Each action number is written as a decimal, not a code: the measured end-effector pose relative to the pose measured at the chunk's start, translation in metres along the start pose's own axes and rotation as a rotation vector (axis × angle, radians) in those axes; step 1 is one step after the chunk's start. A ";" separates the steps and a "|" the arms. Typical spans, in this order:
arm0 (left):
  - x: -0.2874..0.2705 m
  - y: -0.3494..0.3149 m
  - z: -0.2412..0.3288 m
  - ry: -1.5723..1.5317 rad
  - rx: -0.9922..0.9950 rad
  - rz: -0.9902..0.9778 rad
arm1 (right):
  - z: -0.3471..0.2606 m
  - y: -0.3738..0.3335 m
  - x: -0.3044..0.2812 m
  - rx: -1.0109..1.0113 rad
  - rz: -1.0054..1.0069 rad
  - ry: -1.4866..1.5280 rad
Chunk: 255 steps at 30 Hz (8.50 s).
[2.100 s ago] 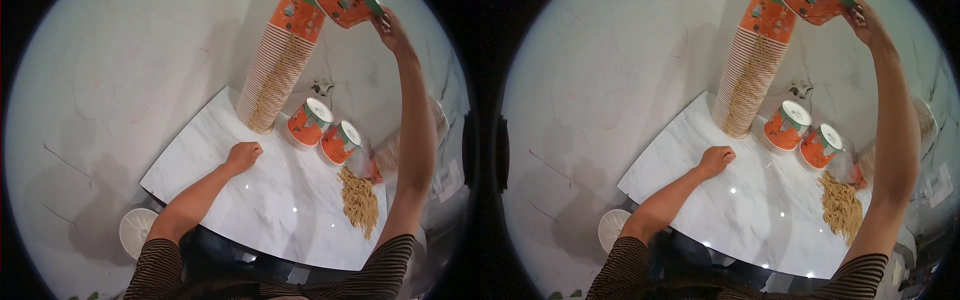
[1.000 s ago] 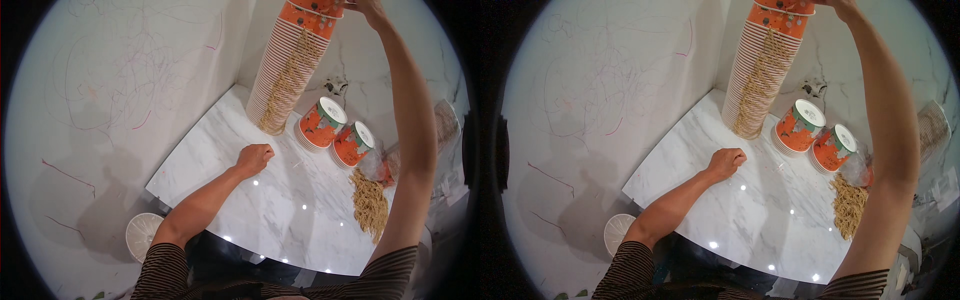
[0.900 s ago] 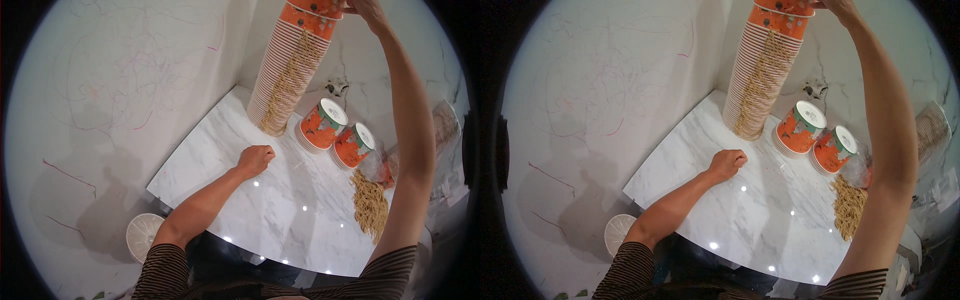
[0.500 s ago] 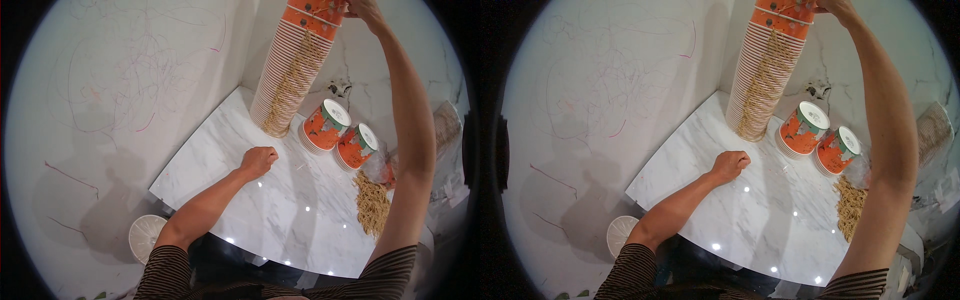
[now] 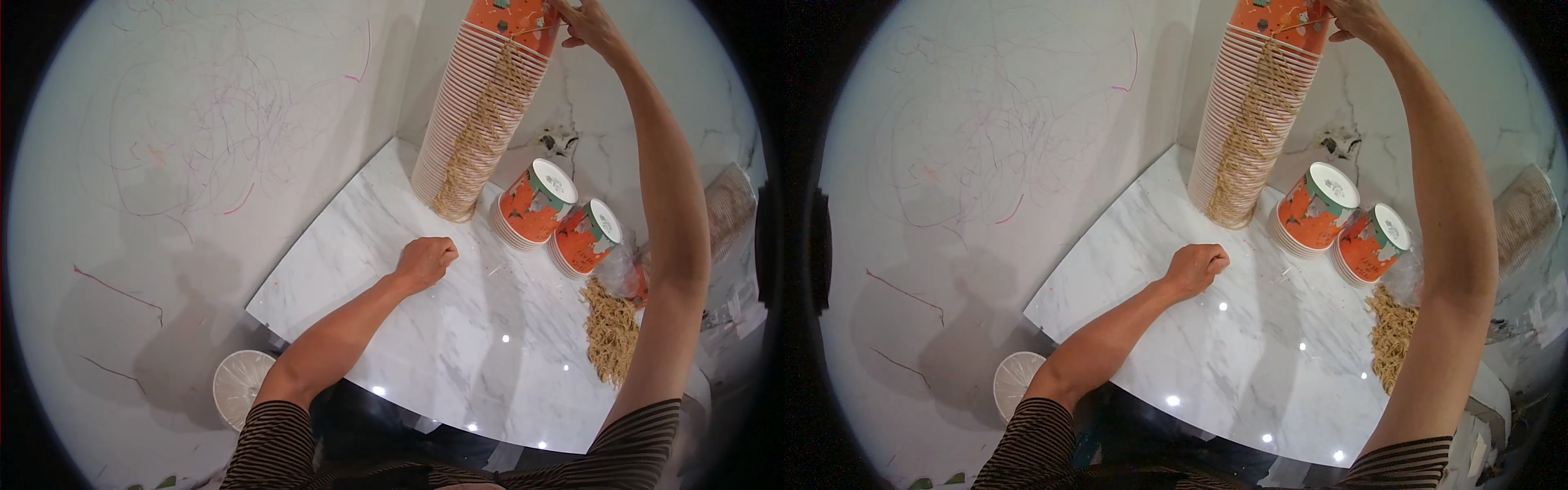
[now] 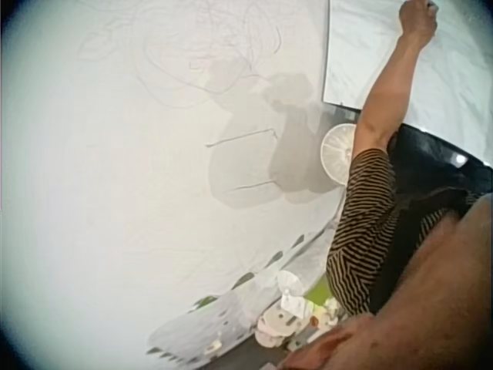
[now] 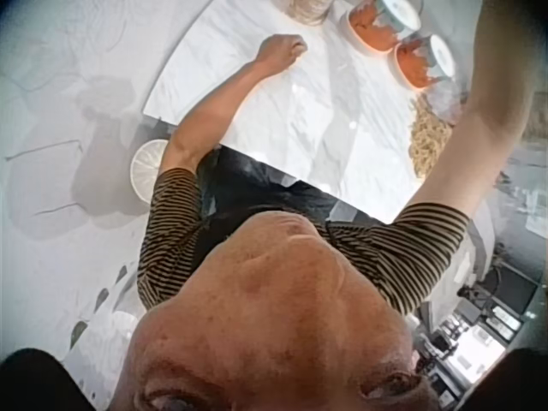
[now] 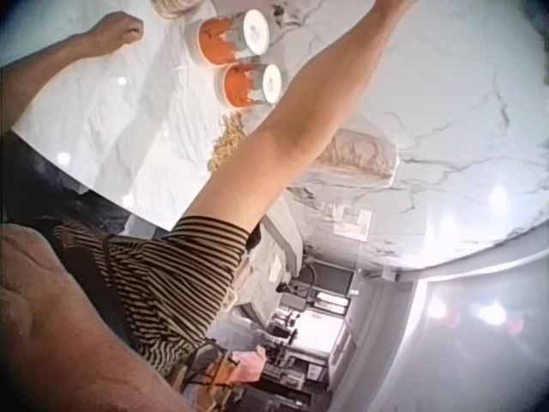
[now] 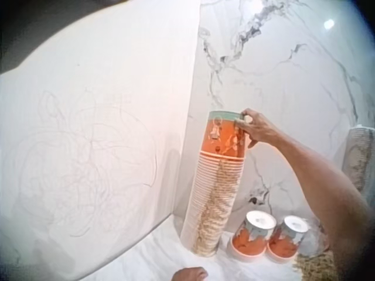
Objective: Tying thin strings to the rims of paper cups at a workstation.
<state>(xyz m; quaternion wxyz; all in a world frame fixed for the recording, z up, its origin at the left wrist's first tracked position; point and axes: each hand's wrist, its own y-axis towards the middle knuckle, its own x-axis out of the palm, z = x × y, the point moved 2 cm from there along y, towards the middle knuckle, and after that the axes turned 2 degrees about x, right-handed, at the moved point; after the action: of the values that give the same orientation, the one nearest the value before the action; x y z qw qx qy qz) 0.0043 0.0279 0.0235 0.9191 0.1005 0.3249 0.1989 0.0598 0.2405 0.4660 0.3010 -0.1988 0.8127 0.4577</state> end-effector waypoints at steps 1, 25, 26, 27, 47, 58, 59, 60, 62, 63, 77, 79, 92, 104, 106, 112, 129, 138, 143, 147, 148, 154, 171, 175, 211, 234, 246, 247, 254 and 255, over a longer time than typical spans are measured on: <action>0.000 0.000 0.001 0.000 -0.001 -0.003 | 0.001 -0.001 0.001 0.003 -0.001 0.000; 0.003 0.002 -0.002 0.006 -0.050 -0.017 | 0.121 -0.065 0.073 0.572 0.036 0.908; 0.002 0.001 0.000 -0.026 -0.074 -0.030 | 0.124 -0.069 0.079 0.619 -0.018 0.956; 0.001 0.002 0.003 -0.058 -0.096 -0.045 | 0.128 -0.072 0.082 0.610 -0.040 1.025; 0.006 0.009 -0.011 0.003 0.004 0.039 | 0.061 -0.508 0.130 0.200 -0.332 0.199; 0.007 0.003 -0.005 0.007 0.020 0.048 | 0.062 -0.524 0.130 0.087 -0.223 0.229; 0.008 0.003 -0.003 0.021 0.019 0.051 | 0.064 -0.524 0.129 0.090 -0.223 0.247; 0.007 0.003 -0.003 0.036 0.016 0.059 | 0.065 -0.525 0.130 0.089 -0.227 0.269; 0.006 0.003 -0.004 0.043 0.012 0.053 | 0.067 -0.525 0.131 0.095 -0.214 0.296; 0.006 0.003 -0.005 0.040 0.007 0.057 | 0.068 -0.526 0.131 0.092 -0.210 0.315; 0.003 0.003 -0.011 -0.031 0.010 0.044 | 0.065 -0.524 0.127 0.117 -0.303 0.289; 0.003 0.003 -0.013 -0.024 0.022 0.027 | 0.064 -0.523 0.126 0.165 -0.318 0.284; 0.001 0.002 -0.003 0.002 0.008 0.012 | 0.063 -0.519 0.123 0.182 -0.301 0.292; -0.001 0.000 -0.003 0.015 -0.056 -0.039 | 0.061 -0.521 0.126 0.199 -0.325 0.288; -0.001 0.000 -0.004 0.006 -0.032 -0.018 | 0.062 -0.520 0.125 0.186 -0.325 0.283; 0.000 -0.001 -0.004 -0.019 -0.008 -0.001 | 0.061 -0.521 0.124 0.199 -0.325 0.291; 0.002 0.006 0.006 0.049 -0.023 -0.019 | 0.081 -0.501 0.103 0.530 -0.421 0.555; 0.060 0.035 0.048 0.356 0.328 -0.056 | 0.141 -0.393 0.068 0.218 -0.031 0.042; 0.103 0.050 0.060 0.374 0.459 -0.025 | 0.165 -0.329 0.068 -0.014 0.110 -0.314; 0.117 0.059 0.055 0.305 0.462 -0.034 | 0.174 -0.303 0.075 -0.157 0.150 -0.466; 0.120 0.062 0.050 0.304 0.458 -0.032 | 0.175 -0.298 0.078 -0.186 0.150 -0.476; 0.122 0.066 0.047 0.311 0.593 0.120 | 0.192 -0.283 0.085 -0.124 0.038 -0.438; 0.127 0.077 0.057 0.348 0.602 0.149 | 0.202 -0.267 0.084 0.191 0.052 -0.198; 0.125 0.077 0.058 0.368 0.579 0.122 | 0.204 -0.262 0.084 0.145 0.056 -0.175; 0.120 0.077 0.051 0.272 0.686 0.227 | 0.184 -0.512 -0.018 0.619 0.352 1.075; 0.063 -0.081 0.227 0.115 0.841 -0.052 | 0.090 -0.598 0.033 1.144 0.131 1.416; 0.016 -0.083 0.209 0.427 0.843 -0.350 | 0.091 -0.628 -0.017 1.098 -0.346 0.753; 0.017 -0.083 0.205 0.507 0.808 -0.260 | 0.100 -0.630 -0.025 1.085 -0.307 0.682; 0.051 -0.116 0.239 0.442 0.894 0.025 | 0.196 -0.641 -0.091 0.954 -0.058 0.220; 0.065 -0.121 0.245 0.304 0.899 -0.045 | 0.210 -0.635 -0.101 0.945 -0.047 0.146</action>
<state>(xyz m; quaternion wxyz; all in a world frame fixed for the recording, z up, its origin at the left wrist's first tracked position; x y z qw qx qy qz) 0.2426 -0.0666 0.1376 0.7305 0.4509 0.5119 0.0312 0.5793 0.1079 0.0530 0.3107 -0.0901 0.9461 0.0161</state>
